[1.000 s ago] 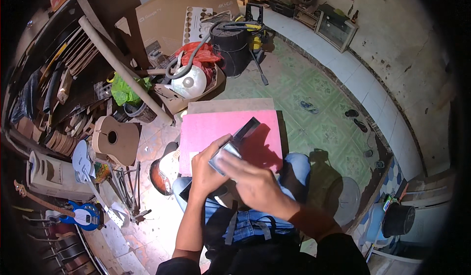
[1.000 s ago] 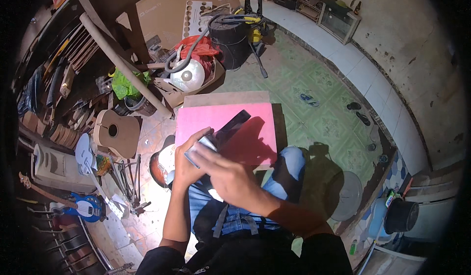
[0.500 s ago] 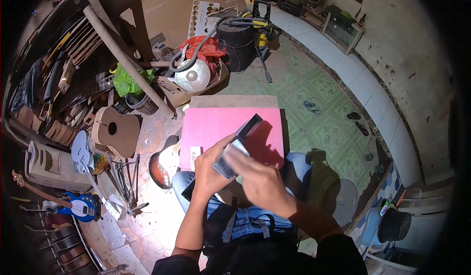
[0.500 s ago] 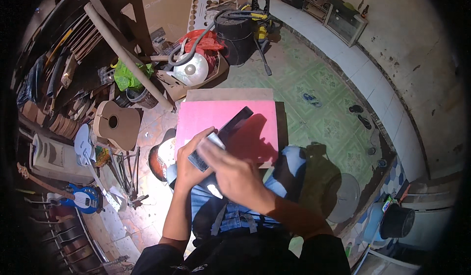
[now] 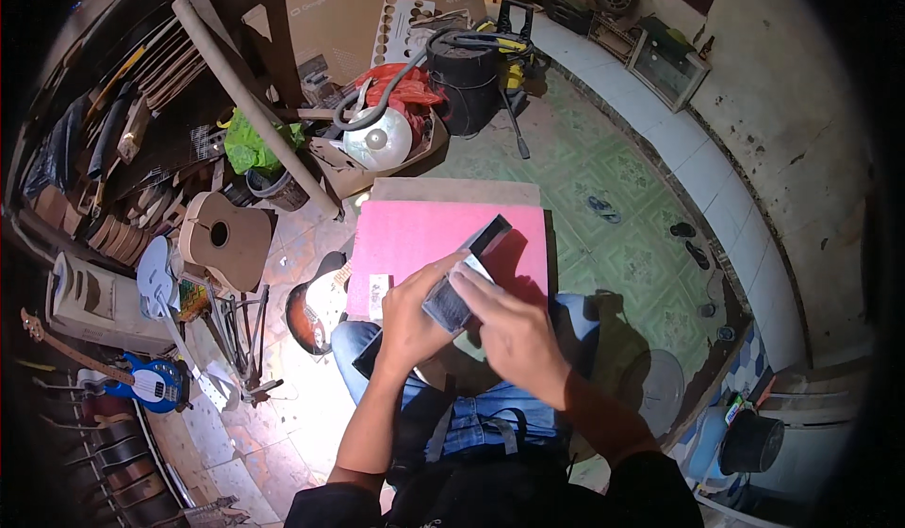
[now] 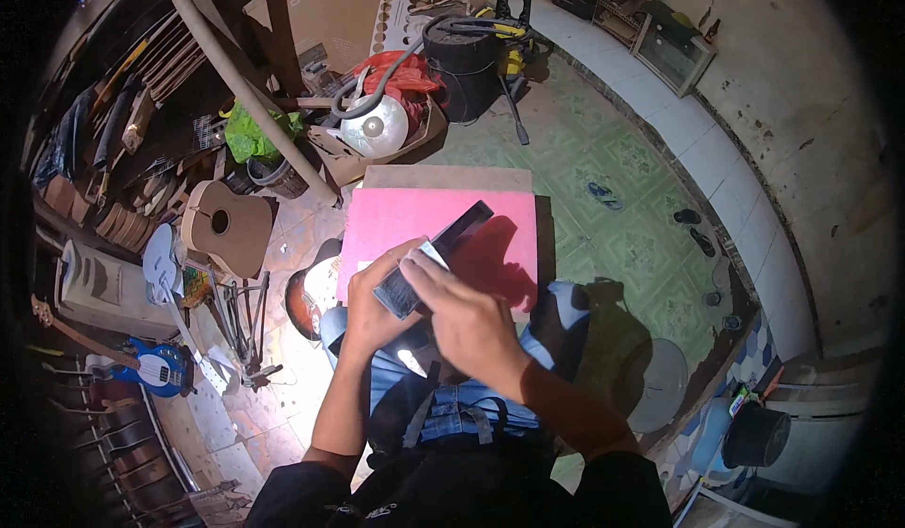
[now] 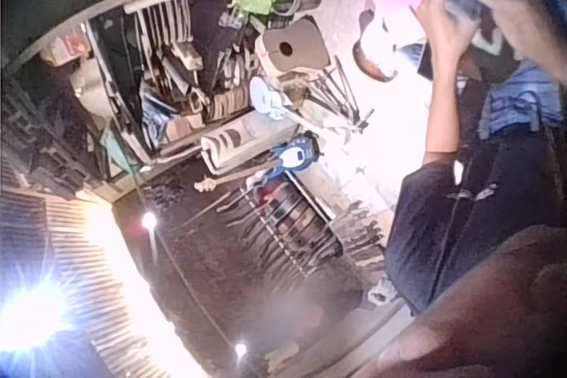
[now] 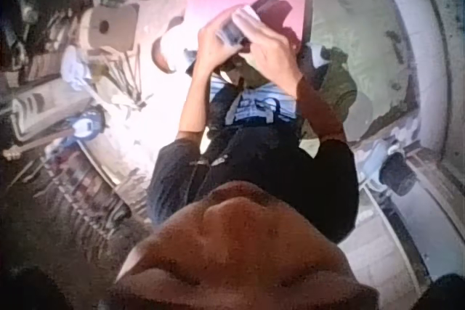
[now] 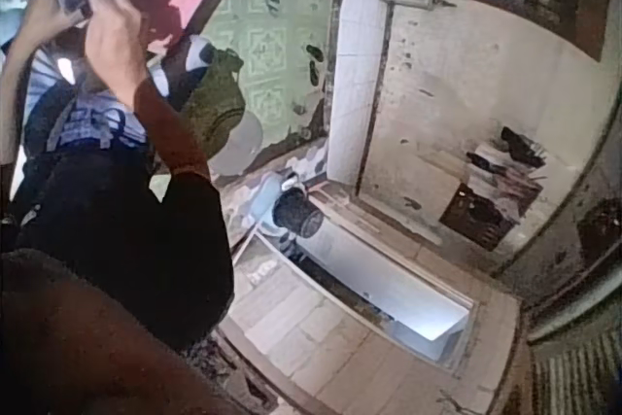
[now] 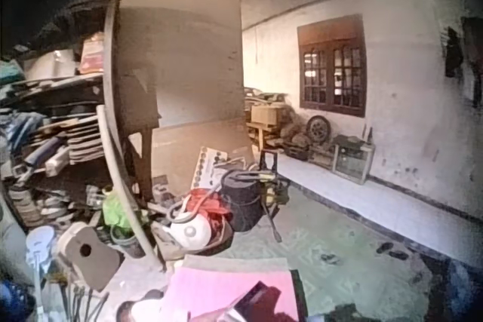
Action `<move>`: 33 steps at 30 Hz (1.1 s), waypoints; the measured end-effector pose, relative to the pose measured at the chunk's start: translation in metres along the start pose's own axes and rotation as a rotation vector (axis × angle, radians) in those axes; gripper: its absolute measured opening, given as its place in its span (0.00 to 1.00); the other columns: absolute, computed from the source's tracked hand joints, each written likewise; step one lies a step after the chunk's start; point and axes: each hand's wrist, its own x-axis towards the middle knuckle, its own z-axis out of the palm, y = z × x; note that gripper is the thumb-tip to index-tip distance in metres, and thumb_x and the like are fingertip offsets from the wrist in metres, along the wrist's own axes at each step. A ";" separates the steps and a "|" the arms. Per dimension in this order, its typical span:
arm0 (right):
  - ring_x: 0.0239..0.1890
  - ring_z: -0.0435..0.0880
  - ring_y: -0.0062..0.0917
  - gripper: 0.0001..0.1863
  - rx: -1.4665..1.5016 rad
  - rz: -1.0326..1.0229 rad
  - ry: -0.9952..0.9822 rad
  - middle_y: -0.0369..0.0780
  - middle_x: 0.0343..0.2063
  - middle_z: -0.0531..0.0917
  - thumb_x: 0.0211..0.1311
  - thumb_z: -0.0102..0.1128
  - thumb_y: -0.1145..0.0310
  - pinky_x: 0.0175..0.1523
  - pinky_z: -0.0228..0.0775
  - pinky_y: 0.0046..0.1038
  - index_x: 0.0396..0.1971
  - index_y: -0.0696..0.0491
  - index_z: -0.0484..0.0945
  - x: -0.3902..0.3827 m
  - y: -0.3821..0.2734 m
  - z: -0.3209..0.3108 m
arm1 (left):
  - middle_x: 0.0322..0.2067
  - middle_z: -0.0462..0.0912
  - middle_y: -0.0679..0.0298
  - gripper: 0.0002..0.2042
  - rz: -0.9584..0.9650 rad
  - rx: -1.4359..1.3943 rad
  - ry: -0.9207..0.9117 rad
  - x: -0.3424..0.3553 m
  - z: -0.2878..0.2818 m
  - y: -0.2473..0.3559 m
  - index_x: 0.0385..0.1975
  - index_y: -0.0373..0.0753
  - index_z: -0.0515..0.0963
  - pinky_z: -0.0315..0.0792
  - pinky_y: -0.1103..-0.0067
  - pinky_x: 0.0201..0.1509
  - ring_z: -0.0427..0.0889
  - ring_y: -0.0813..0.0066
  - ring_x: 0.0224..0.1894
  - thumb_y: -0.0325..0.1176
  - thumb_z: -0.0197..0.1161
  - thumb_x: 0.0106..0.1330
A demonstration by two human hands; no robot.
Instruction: The person sands the surface and edges of a guitar body with a block and cloth.
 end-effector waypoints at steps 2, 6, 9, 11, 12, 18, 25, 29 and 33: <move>0.53 0.88 0.39 0.28 -0.113 -0.015 -0.053 0.44 0.63 0.81 0.60 0.56 0.84 0.53 0.84 0.36 0.61 0.50 0.82 -0.007 -0.024 -0.001 | 0.50 0.88 0.53 0.27 0.089 -0.007 0.009 0.005 -0.003 -0.005 0.58 0.42 0.83 0.81 0.68 0.56 0.88 0.54 0.53 0.29 0.73 0.53; 0.48 0.90 0.36 0.28 -0.225 -0.153 -0.046 0.42 0.62 0.82 0.57 0.60 0.83 0.51 0.84 0.36 0.59 0.50 0.82 -0.002 -0.013 -0.003 | 0.50 0.88 0.55 0.26 0.030 -0.025 0.028 0.005 0.001 -0.001 0.56 0.43 0.83 0.81 0.69 0.56 0.88 0.54 0.54 0.28 0.72 0.53; 0.46 0.89 0.37 0.29 -0.234 -0.063 -0.092 0.41 0.61 0.82 0.56 0.60 0.83 0.51 0.84 0.36 0.59 0.50 0.82 0.000 -0.028 -0.006 | 0.50 0.88 0.54 0.25 0.002 -0.032 0.041 0.006 0.001 0.000 0.55 0.43 0.83 0.81 0.69 0.56 0.88 0.54 0.53 0.27 0.70 0.53; 0.43 0.89 0.36 0.29 -0.298 -0.146 -0.114 0.39 0.61 0.82 0.54 0.61 0.83 0.48 0.84 0.35 0.59 0.49 0.82 -0.006 -0.035 -0.006 | 0.50 0.88 0.54 0.25 0.016 -0.062 0.049 0.007 -0.001 -0.004 0.55 0.43 0.83 0.81 0.69 0.55 0.88 0.54 0.53 0.27 0.70 0.53; 0.43 0.89 0.36 0.29 -0.297 -0.148 -0.115 0.39 0.61 0.82 0.54 0.61 0.83 0.48 0.84 0.35 0.59 0.49 0.82 -0.006 -0.030 -0.006 | 0.50 0.88 0.54 0.25 0.015 -0.061 0.051 0.006 0.000 -0.004 0.55 0.43 0.83 0.81 0.69 0.55 0.88 0.54 0.53 0.27 0.70 0.53; 0.33 0.87 0.32 0.31 -0.361 -0.092 -0.154 0.36 0.62 0.82 0.52 0.61 0.82 0.42 0.84 0.32 0.59 0.45 0.83 0.001 -0.032 -0.010 | 0.51 0.88 0.54 0.26 0.037 -0.038 0.036 0.009 0.001 -0.003 0.56 0.43 0.83 0.80 0.68 0.57 0.87 0.53 0.54 0.28 0.70 0.53; 0.41 0.90 0.40 0.29 -0.246 -0.077 -0.137 0.43 0.62 0.82 0.56 0.58 0.84 0.48 0.84 0.37 0.59 0.49 0.83 0.009 -0.028 -0.009 | 0.50 0.88 0.53 0.26 -0.011 -0.007 0.021 0.002 0.003 -0.002 0.57 0.44 0.83 0.80 0.67 0.55 0.87 0.51 0.53 0.30 0.71 0.53; 0.48 0.89 0.41 0.30 -0.167 -0.112 -0.170 0.43 0.64 0.80 0.59 0.57 0.84 0.51 0.84 0.36 0.62 0.48 0.80 0.000 -0.014 -0.008 | 0.49 0.88 0.51 0.27 0.010 -0.016 0.031 0.001 0.001 -0.006 0.58 0.43 0.82 0.81 0.67 0.54 0.87 0.51 0.53 0.31 0.73 0.53; 0.58 0.85 0.43 0.27 0.086 -0.017 -0.097 0.46 0.64 0.79 0.62 0.52 0.85 0.58 0.81 0.38 0.61 0.52 0.81 0.005 -0.012 0.003 | 0.51 0.87 0.49 0.34 -0.046 -0.001 0.046 -0.002 -0.001 -0.002 0.64 0.41 0.78 0.81 0.66 0.55 0.88 0.50 0.52 0.33 0.74 0.51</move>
